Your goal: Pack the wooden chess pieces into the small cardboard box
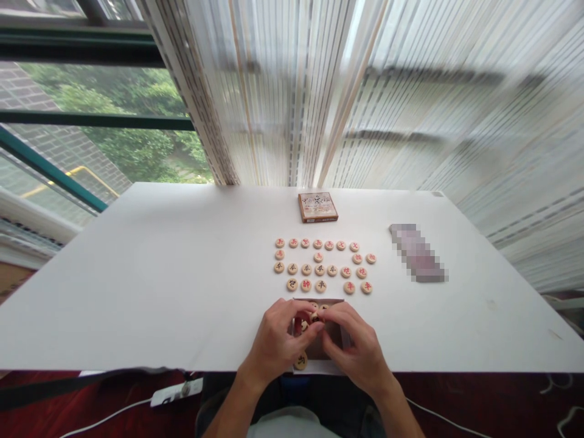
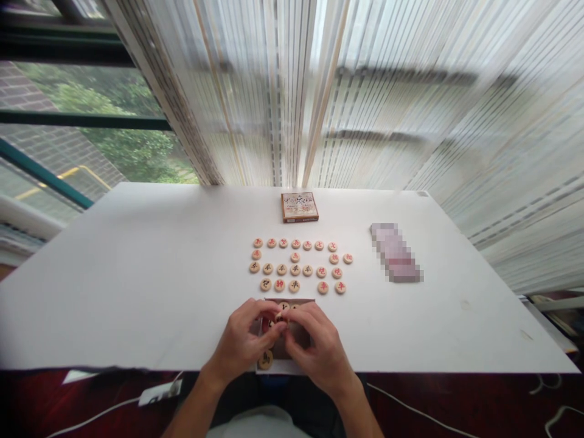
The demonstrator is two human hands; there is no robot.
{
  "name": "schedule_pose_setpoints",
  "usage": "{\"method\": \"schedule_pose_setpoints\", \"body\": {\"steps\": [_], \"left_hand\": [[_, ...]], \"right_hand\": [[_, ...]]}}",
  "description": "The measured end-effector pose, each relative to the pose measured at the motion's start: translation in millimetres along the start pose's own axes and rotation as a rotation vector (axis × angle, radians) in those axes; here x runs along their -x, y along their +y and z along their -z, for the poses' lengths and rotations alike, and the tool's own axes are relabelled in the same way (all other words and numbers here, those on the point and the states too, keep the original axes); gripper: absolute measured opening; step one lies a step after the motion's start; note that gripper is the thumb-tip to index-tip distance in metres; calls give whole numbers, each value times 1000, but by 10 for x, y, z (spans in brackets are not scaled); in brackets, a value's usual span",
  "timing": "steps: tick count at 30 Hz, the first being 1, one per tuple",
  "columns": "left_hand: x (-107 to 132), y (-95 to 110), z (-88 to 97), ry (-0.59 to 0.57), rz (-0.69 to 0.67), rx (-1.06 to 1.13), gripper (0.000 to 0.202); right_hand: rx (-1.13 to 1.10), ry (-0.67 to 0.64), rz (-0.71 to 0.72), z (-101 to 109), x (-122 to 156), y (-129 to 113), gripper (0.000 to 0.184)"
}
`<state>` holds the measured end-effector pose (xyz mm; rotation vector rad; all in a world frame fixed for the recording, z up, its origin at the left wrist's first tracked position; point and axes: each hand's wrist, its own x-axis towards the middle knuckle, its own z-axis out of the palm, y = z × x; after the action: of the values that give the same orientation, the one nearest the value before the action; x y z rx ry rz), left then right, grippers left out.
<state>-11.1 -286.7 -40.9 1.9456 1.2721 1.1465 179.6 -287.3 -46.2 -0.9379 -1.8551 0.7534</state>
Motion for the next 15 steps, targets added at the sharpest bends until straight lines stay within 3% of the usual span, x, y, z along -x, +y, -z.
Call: {"method": "schedule_pose_setpoints", "body": {"steps": [9, 15], "left_hand": [[-11, 13, -5, -34, -59, -32, 11], [-9, -18, -6, -88, -92, -42, 21]], "right_hand": [[4, -40, 13, -17, -24, 17, 34], [-2, -29, -32, -4, -35, -13, 30]]}}
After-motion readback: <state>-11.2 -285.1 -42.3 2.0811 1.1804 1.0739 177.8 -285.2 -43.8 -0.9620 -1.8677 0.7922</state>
